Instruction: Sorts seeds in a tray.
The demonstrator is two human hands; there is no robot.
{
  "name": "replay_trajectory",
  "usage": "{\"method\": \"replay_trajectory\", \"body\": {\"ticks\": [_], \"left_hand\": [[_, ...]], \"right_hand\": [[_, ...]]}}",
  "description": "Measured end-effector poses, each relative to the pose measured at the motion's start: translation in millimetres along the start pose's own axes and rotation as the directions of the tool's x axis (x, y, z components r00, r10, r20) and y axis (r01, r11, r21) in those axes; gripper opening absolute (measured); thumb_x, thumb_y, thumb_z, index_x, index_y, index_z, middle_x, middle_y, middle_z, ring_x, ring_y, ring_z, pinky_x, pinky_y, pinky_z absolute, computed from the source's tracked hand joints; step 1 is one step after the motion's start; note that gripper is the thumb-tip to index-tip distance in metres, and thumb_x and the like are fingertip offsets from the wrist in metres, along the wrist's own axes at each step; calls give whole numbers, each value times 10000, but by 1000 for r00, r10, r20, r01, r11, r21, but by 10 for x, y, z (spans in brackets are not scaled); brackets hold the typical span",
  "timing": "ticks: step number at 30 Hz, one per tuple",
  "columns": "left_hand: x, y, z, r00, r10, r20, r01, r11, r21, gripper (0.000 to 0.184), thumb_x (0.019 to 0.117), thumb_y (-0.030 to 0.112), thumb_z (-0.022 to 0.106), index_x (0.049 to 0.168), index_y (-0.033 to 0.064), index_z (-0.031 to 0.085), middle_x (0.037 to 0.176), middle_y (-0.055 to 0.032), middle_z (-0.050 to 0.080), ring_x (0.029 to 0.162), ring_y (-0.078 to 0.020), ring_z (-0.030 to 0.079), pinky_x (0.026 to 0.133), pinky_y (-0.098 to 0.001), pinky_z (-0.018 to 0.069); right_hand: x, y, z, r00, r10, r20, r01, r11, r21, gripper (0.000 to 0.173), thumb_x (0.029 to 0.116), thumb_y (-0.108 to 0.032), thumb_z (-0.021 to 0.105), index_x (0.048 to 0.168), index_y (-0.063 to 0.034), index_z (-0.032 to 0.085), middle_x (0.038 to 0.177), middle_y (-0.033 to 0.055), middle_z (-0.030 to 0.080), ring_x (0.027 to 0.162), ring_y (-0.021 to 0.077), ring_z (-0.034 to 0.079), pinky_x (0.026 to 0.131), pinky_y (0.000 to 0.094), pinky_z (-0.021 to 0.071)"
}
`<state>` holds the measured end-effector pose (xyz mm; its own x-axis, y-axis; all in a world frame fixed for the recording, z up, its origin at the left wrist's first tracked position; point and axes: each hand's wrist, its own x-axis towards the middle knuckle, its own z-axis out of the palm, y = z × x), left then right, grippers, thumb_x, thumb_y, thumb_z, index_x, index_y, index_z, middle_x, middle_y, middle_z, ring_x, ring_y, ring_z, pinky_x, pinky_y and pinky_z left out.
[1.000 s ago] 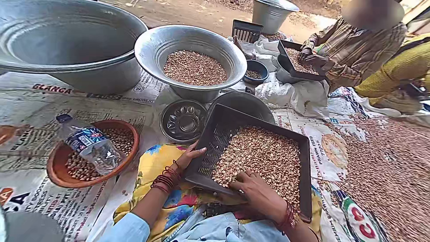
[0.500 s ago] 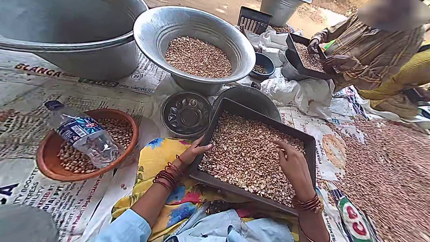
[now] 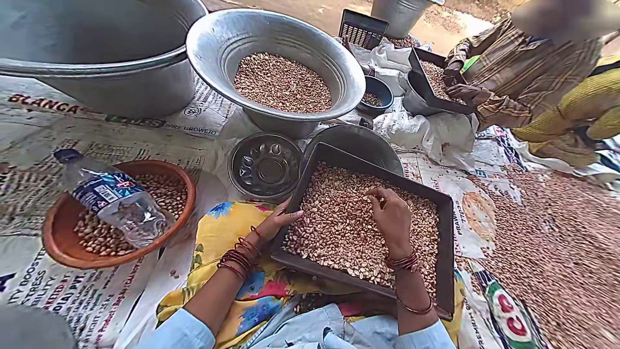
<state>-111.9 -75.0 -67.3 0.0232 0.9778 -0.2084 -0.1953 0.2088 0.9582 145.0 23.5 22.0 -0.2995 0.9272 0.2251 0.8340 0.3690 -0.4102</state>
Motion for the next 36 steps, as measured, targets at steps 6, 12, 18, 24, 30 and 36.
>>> {"method": "replay_trajectory", "body": {"ticks": [6,12,18,24,30,36], "left_hand": [[58,18,-8,1000,-15,19,15,1000,-17,724,898,181,580,1528,-18,284,1279,-22,561,1040,51,591,910,-141,493],[49,7,-24,999,-15,28,16,1000,-11,755,893,199,590,1544,-10,271,1331,-39,547,1085,41,582,936,-149,484],[46,45,-8,999,-36,32,36,999,-12,745,895,181,589,1545,5,269,1329,-39,542,1077,39,584,923,-147,489],[57,-8,-40,998,1,65,1,1000,-24,766,907,173,589,1563,-1,234,1392,-61,519,1140,26,574,974,-161,481],[47,3,-36,998,-11,64,11,1000,-5,780,908,203,592,1571,2,233,1432,-70,504,1169,32,563,989,-155,470],[43,31,-12,998,-34,56,34,999,4,750,905,158,582,1549,-20,240,1333,-60,531,1084,37,576,935,-144,480]], "right_hand": [[211,112,-29,990,104,93,-88,983,-160,205,971,-235,670,1104,-122,777,991,137,710,864,325,686,744,552,509],[258,198,112,989,92,112,-84,994,-74,200,951,-211,695,1058,-58,768,998,148,715,883,305,693,782,513,532],[272,64,165,979,122,166,-158,961,228,215,971,-170,608,1138,-64,692,805,11,628,660,90,542,642,307,454],[289,-135,294,923,84,376,-62,996,-69,285,985,-240,646,1182,-45,717,1046,194,713,963,346,682,884,530,516],[-179,-243,-112,677,-382,630,-145,770,622,192,976,-136,665,1109,-8,719,1012,-13,747,880,-11,683,820,201,573],[-171,149,-402,884,289,367,-180,936,-303,298,1054,-163,537,1293,-37,664,1216,226,685,1097,397,682,926,570,523]]}}
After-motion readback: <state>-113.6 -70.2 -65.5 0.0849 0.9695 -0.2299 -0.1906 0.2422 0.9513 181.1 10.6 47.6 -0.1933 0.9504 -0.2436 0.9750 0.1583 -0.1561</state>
